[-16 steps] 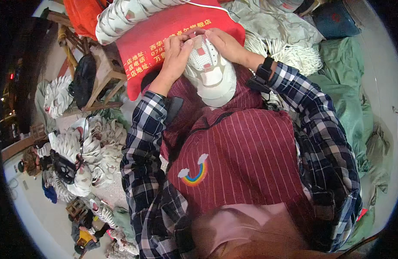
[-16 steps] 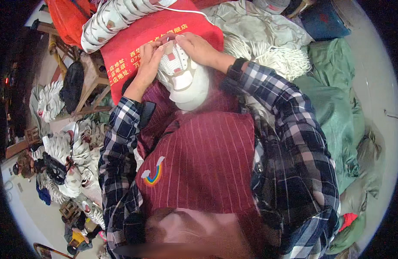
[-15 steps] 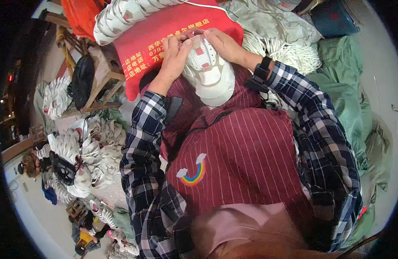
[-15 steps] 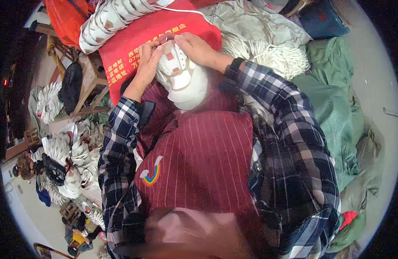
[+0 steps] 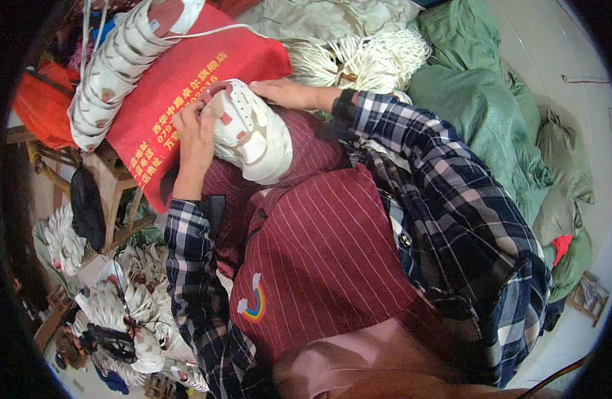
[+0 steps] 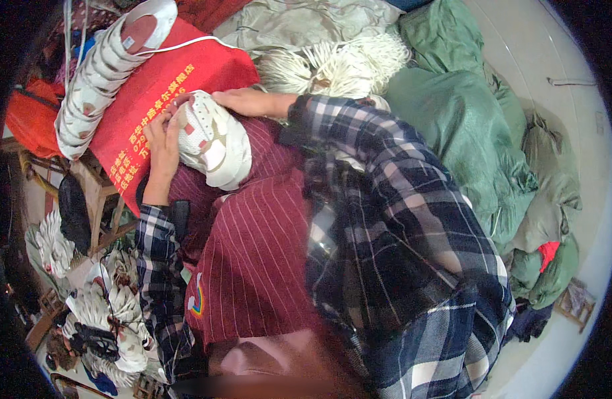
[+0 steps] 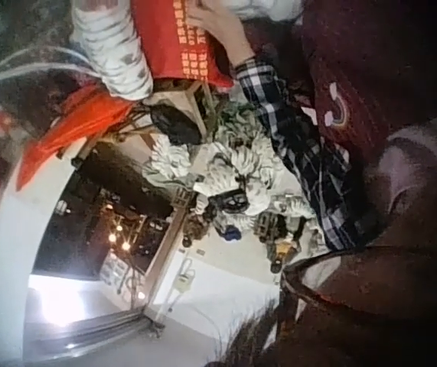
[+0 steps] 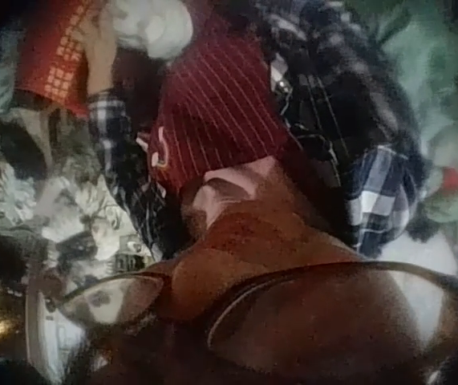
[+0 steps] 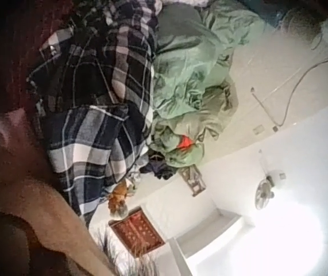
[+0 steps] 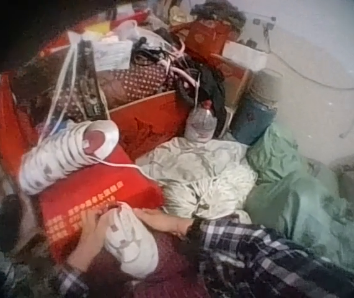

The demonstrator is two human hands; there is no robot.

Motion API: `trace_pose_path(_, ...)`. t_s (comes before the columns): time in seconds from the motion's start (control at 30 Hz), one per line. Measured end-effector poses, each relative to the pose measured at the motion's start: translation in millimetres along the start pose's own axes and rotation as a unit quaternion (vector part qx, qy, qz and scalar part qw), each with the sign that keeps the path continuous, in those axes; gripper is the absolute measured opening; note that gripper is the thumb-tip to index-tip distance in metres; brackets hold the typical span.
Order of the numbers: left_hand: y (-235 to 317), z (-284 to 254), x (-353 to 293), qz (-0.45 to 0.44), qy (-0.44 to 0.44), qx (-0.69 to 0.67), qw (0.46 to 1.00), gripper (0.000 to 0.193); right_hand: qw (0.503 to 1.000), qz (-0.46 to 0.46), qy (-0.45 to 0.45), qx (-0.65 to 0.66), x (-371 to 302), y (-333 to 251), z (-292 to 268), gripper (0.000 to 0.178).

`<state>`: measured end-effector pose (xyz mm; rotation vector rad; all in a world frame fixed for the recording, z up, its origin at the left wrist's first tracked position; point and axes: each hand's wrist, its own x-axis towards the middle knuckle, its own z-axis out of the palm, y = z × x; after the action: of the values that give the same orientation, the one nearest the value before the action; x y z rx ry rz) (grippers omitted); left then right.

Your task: The recorder is lacing a white shoe in a factory setting.

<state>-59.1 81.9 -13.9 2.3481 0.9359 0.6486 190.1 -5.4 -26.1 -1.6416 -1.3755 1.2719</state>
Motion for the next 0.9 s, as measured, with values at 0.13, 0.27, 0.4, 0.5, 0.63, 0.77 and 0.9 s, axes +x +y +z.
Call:
trace_pose_path(0.13, 7.2, 19.0, 13.0, -0.046, 0.004, -0.034, 0.998, 0.039, 0.99, 0.094, -0.021, -0.102, -29.1, 119.8, -80.3, 0.052)
trace_pose_path(0.27, 15.4, 5.2, 10.5, -0.074, 0.03, -0.035, 0.996, 0.038, 0.958, 0.059, -0.012, -0.281, -61.8, 185.1, -131.6, 0.04)
trace_pose_path(0.4, -4.7, 11.8, 2.5, -0.026, 0.048, 0.003, 0.998, 0.037, 0.929, 0.182, 0.065, -0.314, -64.3, 224.4, -128.6, 0.032)
trace_pose_path(0.5, 10.0, 10.4, -0.6, -0.118, 0.063, -0.045, 0.99, 0.037, 0.916, 0.162, 0.116, -0.347, -62.1, 214.3, -118.3, 0.03)
trace_pose_path(0.63, 23.9, 12.6, 0.7, -0.137, 0.059, -0.092, 0.985, 0.037, 0.863, 0.051, 0.058, -0.5, -49.7, 214.1, -111.9, 0.028)
trace_pose_path(0.77, 30.1, 12.3, -2.1, -0.154, 0.077, -0.091, 0.981, 0.037, 0.848, 0.265, 0.177, -0.423, -27.7, 218.9, -97.3, 0.033)
trace_pose_path(0.9, 30.4, 10.8, 3.0, -0.167, 0.075, -0.1, 0.978, 0.038, 0.869, 0.241, 0.047, -0.43, -23.8, 233.0, -91.0, 0.039)
